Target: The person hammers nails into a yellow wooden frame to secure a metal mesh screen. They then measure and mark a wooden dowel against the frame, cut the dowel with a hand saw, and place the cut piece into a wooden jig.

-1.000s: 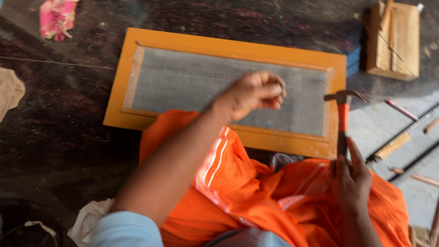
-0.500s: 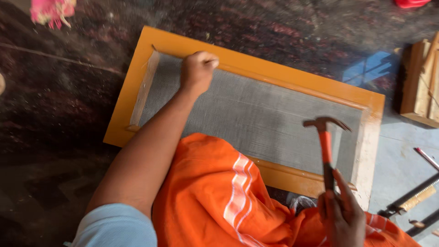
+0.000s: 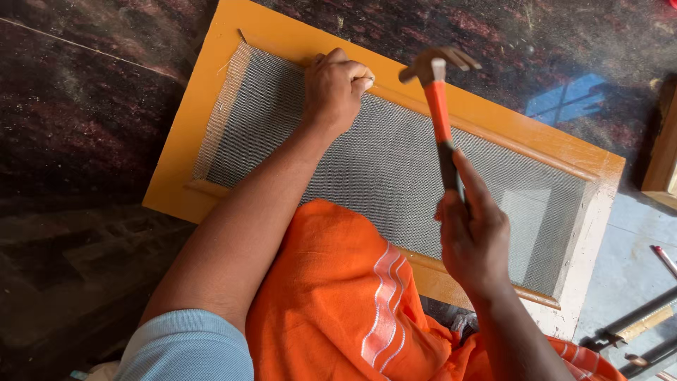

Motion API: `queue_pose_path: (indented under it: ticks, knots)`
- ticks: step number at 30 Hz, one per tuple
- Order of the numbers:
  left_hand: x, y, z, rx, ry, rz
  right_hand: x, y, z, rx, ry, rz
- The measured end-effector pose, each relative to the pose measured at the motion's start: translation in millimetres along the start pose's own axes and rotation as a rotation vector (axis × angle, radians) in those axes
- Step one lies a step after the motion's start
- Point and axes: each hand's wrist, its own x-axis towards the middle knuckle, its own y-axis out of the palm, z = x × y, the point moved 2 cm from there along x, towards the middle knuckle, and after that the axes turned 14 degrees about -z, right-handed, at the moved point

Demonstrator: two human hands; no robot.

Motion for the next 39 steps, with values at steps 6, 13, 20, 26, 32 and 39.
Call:
queue_pose_path:
  ticks: [6,13,20,26,32,39]
  knots:
    - [-5.6,-2.4,-1.0,-0.014,0.055,-0.010,12.2,26.8,0.9,-0.041,-0.152,-0.057]
    - [-3.4,0.4,1.3,-0.006,0.031,-0.028,10.1,38.7,7.0,-0.188,-0.257,-0.041]
    - [-11.2,1.1,4.3,-0.027,0.055,-0.019,5.2,40.5,7.8,-0.189,-0.383,-0.071]
    - [-2.1,-0.9,5.2,0.001,0.083,-0.044,11.5,40.5,11.3,-0.163,-0.294,-0.100]
    - [2.4,-0.4,-1.5,0.024,0.005,0.018,9.8,42.7,-1.6,-0.281,-0.172,-0.005]
    - [-2.2,3.7,17.0,-0.056,-0.155,0.096,4.1,33.6,-10.6,-0.086,-0.192,-0.029]
